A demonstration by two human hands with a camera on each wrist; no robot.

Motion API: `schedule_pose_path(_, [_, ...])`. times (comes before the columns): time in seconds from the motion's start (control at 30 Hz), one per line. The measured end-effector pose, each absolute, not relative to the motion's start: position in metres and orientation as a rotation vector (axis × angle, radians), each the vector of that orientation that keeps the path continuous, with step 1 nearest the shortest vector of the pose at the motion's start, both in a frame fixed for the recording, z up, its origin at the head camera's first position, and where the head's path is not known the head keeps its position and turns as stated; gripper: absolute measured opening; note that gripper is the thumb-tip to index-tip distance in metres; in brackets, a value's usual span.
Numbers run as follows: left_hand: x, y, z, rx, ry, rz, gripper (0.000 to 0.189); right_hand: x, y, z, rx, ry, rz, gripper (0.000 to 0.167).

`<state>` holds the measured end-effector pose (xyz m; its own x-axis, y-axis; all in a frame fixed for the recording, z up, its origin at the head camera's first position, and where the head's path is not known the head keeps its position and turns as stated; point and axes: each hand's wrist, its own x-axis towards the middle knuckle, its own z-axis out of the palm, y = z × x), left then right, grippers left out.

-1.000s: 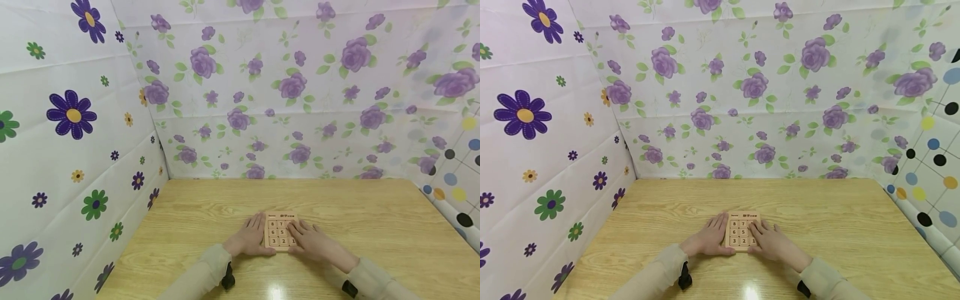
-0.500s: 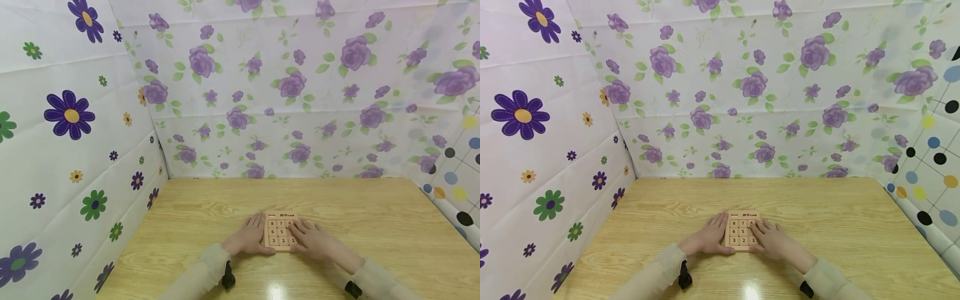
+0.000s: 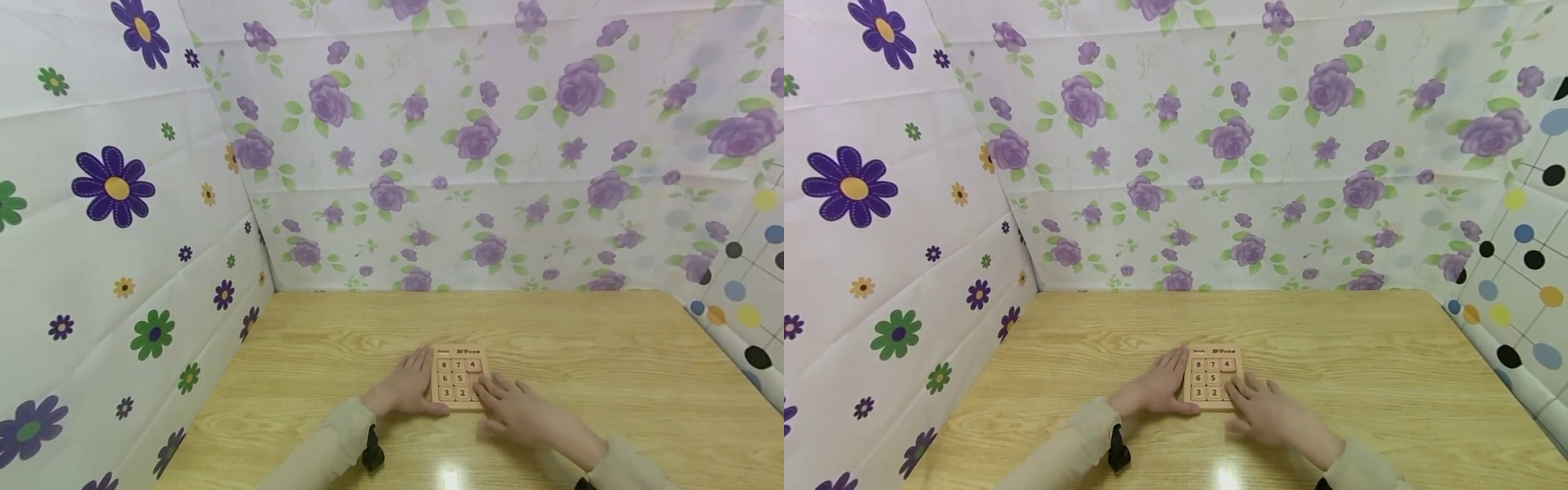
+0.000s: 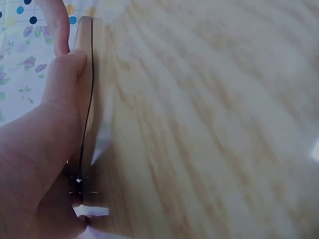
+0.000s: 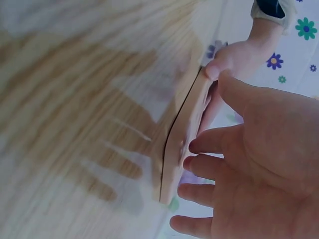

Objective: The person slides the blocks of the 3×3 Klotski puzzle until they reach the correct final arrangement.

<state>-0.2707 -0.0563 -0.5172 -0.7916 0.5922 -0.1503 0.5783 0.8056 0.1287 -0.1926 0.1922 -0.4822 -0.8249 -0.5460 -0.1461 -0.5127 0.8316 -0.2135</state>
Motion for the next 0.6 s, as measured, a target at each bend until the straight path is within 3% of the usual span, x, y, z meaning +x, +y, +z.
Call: schedule_pose_path(0.6, [-0.270, -0.055, -0.513, 0.901, 2.800, 0.152, 0.127, -0.173, 0.190, -0.475, -0.830, 2.773, -0.277, 0.075])
